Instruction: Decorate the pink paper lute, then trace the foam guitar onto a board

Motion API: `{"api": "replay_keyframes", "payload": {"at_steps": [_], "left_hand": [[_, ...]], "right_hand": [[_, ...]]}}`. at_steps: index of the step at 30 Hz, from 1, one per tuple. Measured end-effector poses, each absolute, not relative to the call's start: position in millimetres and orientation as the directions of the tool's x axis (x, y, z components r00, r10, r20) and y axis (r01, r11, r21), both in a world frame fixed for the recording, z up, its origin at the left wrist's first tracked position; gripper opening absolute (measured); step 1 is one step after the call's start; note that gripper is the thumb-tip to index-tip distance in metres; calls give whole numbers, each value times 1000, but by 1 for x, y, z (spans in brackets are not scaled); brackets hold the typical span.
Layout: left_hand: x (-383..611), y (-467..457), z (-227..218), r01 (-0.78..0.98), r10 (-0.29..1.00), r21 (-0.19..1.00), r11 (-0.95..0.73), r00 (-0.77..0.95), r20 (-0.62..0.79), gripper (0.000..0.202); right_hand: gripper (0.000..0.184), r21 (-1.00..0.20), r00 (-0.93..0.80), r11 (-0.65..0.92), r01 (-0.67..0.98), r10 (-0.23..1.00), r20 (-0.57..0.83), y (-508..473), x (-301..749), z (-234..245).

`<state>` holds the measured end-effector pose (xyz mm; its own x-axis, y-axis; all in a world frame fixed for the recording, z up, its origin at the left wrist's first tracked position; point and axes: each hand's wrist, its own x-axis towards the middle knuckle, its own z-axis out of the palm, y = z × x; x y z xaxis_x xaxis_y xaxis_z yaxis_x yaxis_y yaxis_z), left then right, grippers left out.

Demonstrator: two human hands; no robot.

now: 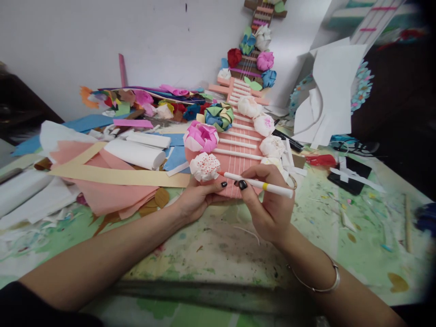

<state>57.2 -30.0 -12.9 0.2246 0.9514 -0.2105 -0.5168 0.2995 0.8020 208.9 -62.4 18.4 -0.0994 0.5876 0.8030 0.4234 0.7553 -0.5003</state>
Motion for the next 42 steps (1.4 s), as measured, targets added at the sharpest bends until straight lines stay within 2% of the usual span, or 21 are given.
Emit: {"api": "replay_keyframes", "payload": {"at_steps": [8, 22, 36, 42], "left_hand": [[56, -30, -14, -510, 954, 809, 293, 219, -207, 29], [58, -30, -12, -505, 955, 812, 294, 185, -231, 28], [56, -28, -19, -505, 957, 823, 261, 250, -149, 24], [56, -28, -18, -508, 953, 816, 275, 254, -163, 22]], "right_hand": [[11, -461, -149, 747, 479, 587, 796, -61, 209, 18], [10, -483, -142, 755, 444, 592, 793, -61, 209, 16], [11, -458, -166, 756, 467, 584, 795, -62, 207, 16], [12, -434, -186, 753, 495, 579, 794, -62, 206, 16]]}}
